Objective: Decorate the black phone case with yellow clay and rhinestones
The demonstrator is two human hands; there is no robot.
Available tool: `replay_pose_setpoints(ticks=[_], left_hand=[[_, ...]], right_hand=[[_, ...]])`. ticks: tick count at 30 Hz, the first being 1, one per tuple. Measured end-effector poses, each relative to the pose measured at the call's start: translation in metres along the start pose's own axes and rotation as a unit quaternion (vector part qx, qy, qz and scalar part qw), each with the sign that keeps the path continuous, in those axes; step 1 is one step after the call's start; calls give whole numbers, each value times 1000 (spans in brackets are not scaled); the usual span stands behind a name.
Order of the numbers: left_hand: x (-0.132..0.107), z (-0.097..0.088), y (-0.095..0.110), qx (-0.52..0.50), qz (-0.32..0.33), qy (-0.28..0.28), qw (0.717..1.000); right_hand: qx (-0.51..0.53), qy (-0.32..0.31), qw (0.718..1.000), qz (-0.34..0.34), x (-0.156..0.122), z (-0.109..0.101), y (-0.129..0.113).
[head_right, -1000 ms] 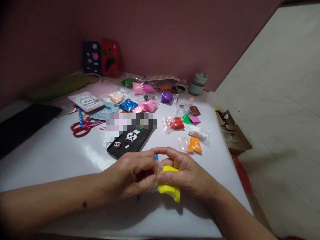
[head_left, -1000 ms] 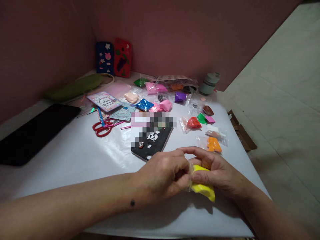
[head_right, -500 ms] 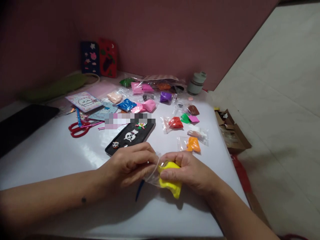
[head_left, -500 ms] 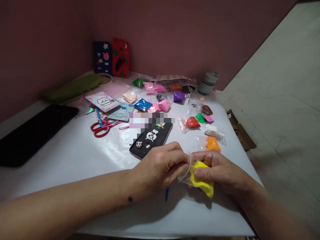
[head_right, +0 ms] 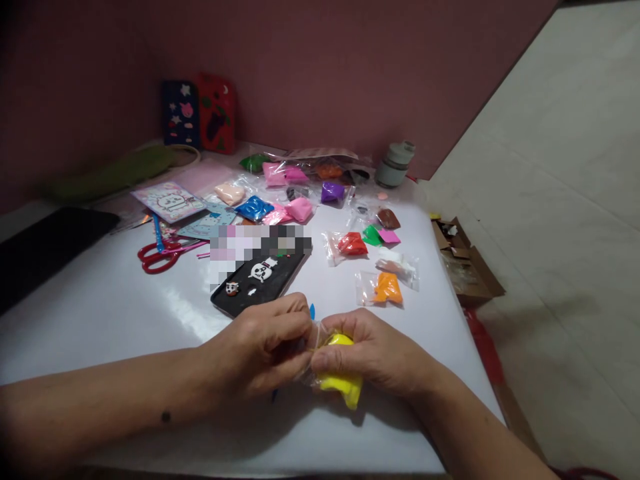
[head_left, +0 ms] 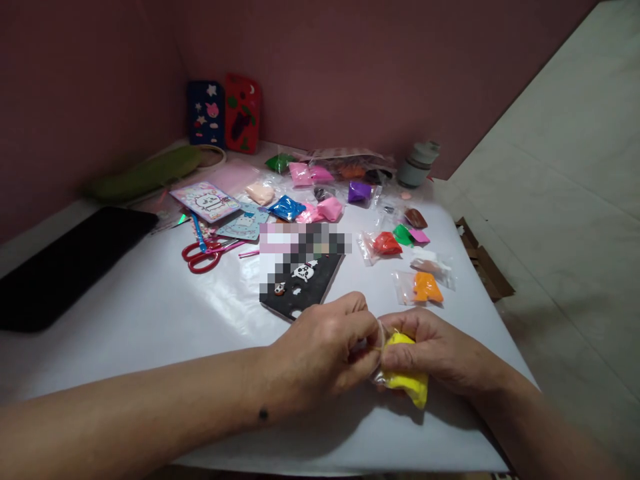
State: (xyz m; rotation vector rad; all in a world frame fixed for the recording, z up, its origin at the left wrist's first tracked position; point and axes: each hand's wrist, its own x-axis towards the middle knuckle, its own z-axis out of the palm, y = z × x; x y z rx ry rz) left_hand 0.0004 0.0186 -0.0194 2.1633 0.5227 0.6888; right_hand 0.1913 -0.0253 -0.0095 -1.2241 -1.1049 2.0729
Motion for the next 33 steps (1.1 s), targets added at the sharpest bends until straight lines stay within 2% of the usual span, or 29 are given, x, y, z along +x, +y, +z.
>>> replay_pose_setpoints(ticks=[2,4,7,9,12,17,20,23,26,28,30,33], left_hand=[[-1,0,3,-35,-12,-6,999],[1,-4,8,-102,-63,-19,993],[7,-14,17,-243,-188,-22,951],[10,-20,21,-318,-240,-10,917],[12,-23,20,-388,-271,-22,881],[10,-16,10,-482,-293,-21,825],[10,-15,10,-474,-314,-32,822],[11,-16,12,-459,-316,-32,830],[11,-17,13,-435,-314,-52,842],[11,-17,12,-427,-311,-60,847],[11,-16,11,-430,-308,-61,847],[10,-15,12,-436,-307,-61,844]], right_hand=[[-12,1,1000,1,-2,-1,0],[-26,9,1000,-3,-4,-4,-1],[-55,28,998,-14,-10,-14,-3],[-88,35,995,-17,-15,-21,-6],[-163,27,986,-17,-19,-26,-13],[-287,27,957,-46,-19,-24,-20],[-387,65,915,-99,-21,-22,-21],[-476,137,855,-157,-25,-19,-20],[-518,240,784,-245,-30,-14,-17],[-517,281,753,-294,-34,-8,-17],[-510,269,758,-305,-38,1,-19],[-518,193,783,-286,-39,17,-27]])
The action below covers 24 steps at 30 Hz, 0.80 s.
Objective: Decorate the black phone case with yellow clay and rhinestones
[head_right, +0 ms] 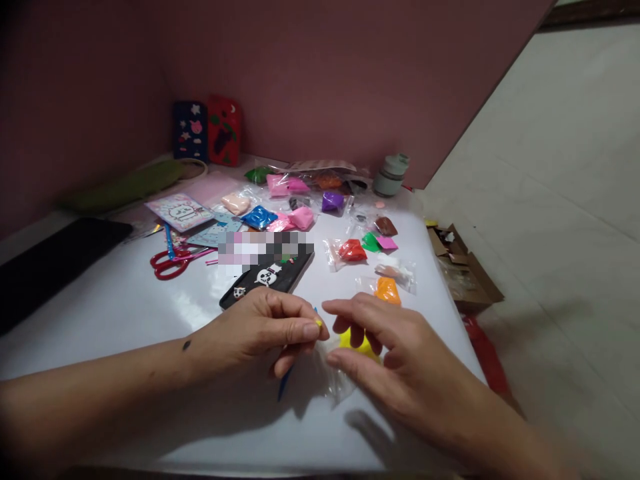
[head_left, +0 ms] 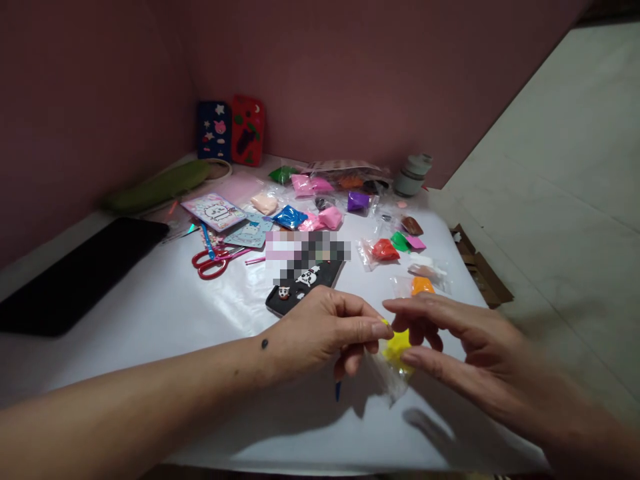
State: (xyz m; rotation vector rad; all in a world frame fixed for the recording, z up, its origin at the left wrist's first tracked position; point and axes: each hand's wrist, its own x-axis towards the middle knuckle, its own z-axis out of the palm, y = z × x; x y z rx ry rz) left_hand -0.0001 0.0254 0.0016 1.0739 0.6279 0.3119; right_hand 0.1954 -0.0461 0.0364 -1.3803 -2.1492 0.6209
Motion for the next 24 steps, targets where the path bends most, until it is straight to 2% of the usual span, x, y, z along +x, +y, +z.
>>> replay_pose_setpoints(ticks=[4,9,12,17,21,24], left_hand=[[-2,2,3,-16,-6,3,1000],[0,1,4,-97,9,-10,995],[2,-1,1,-145,11,-27,989],[4,-2,-3,-150,-18,-31,988],[4,-2,-4,-189,-11,-38,981],[4,-1,-5,-228,13,-58,972]], right_hand=[[-23,-56,998,-26,10,-2,-13],[-33,-92,992,-82,25,-9,-11],[-20,-87,988,-123,29,-9,-6],[2,-34,985,-168,26,1,5],[12,9,990,-143,26,7,9],[76,30,995,-50,27,6,13]])
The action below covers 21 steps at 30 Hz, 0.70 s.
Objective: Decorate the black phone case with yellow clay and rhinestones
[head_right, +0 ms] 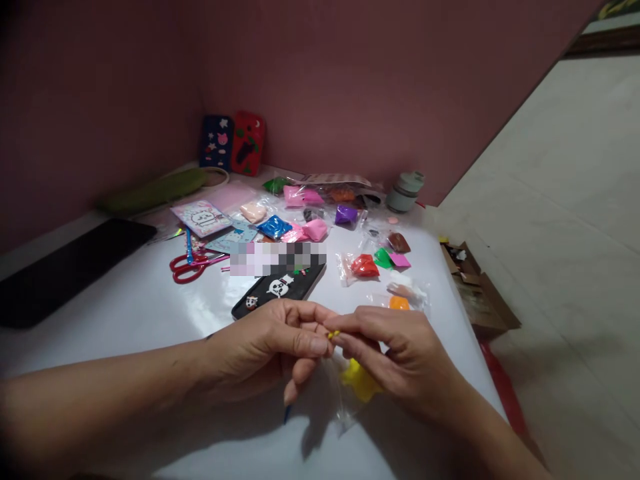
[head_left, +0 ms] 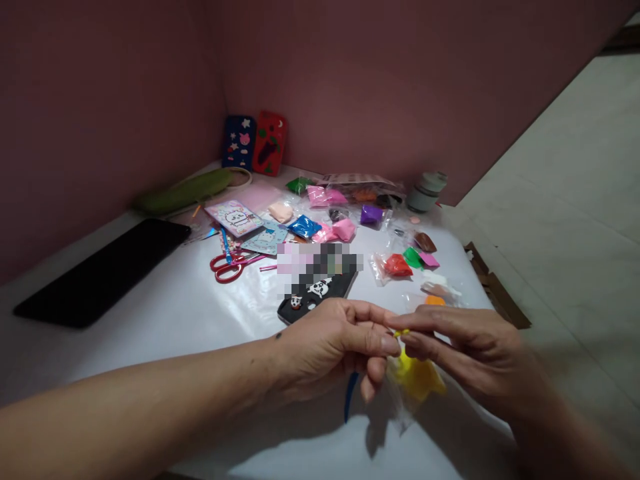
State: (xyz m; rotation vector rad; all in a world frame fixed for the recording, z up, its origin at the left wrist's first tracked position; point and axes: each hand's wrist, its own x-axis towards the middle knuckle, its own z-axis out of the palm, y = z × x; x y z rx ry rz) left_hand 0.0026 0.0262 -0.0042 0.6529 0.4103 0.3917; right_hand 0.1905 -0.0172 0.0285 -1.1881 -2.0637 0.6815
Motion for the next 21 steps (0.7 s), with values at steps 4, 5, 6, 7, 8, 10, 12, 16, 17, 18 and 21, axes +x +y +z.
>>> replay_pose_setpoints(ticks=[4,5,6,7,8,10,12,16,17,18,21], left_hand=[[0,-1,-3,-18,-13,-33,999],[0,-2,-3,-14,-25,-43,999],[0,-2,-3,-9,-34,-50,998],[0,-2,-3,-4,-37,-51,998],[-1,-2,-3,4,-34,-47,998],[-1,-1,-1,25,-20,-24,999],[-2,1,0,66,-8,6,998],[-3,4,-1,223,84,83,968],[-4,3,-3,269,129,97,949],[-4,3,-4,313,176,107,927],[-6,0,-6,428,285,116,850]], right_hand=[[191,25,968,161,0,-1,7],[239,22,954,182,1,0,9],[282,20,939,196,1,1,10],[318,20,925,206,2,3,11],[347,21,913,213,2,5,12],[384,32,896,222,4,9,13],[398,45,889,223,6,11,14],[411,55,882,225,8,14,16],[412,55,881,227,8,15,17],[413,56,880,229,7,15,18],[411,52,879,235,5,18,20]])
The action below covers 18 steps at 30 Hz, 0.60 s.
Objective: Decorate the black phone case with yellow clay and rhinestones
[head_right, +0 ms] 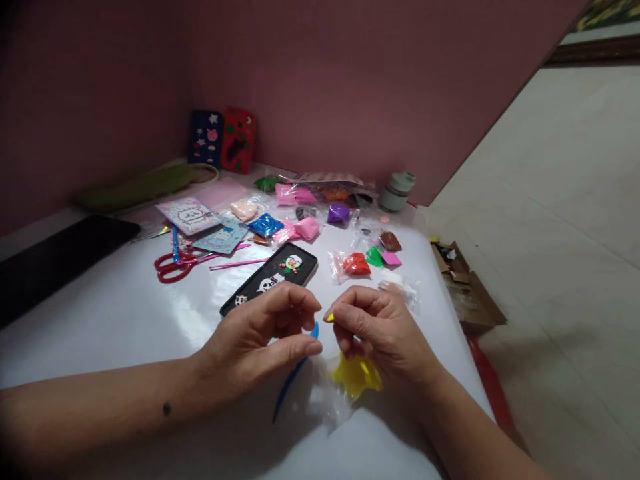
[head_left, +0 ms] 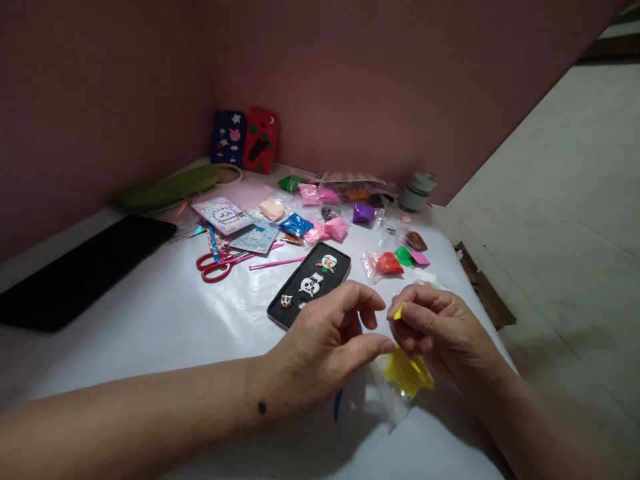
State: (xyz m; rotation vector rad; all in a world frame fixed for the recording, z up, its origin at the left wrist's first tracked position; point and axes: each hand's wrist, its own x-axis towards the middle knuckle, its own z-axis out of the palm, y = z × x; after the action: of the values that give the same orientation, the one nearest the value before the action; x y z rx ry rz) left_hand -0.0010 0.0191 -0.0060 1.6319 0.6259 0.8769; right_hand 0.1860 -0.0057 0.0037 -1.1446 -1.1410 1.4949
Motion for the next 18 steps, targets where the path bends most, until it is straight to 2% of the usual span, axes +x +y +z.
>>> replay_pose_setpoints(ticks=[3,10,18], left_hand=[[0,-2,-2,77,58,8,995],[3,-4,-6,176,151,45,972],[5,-7,-2,216,201,69,953]], right_hand=[[-10,-6,1000,9,-1,1,4],[-40,-8,999,21,-4,4,4],[-28,-24,999,9,-4,5,4]])
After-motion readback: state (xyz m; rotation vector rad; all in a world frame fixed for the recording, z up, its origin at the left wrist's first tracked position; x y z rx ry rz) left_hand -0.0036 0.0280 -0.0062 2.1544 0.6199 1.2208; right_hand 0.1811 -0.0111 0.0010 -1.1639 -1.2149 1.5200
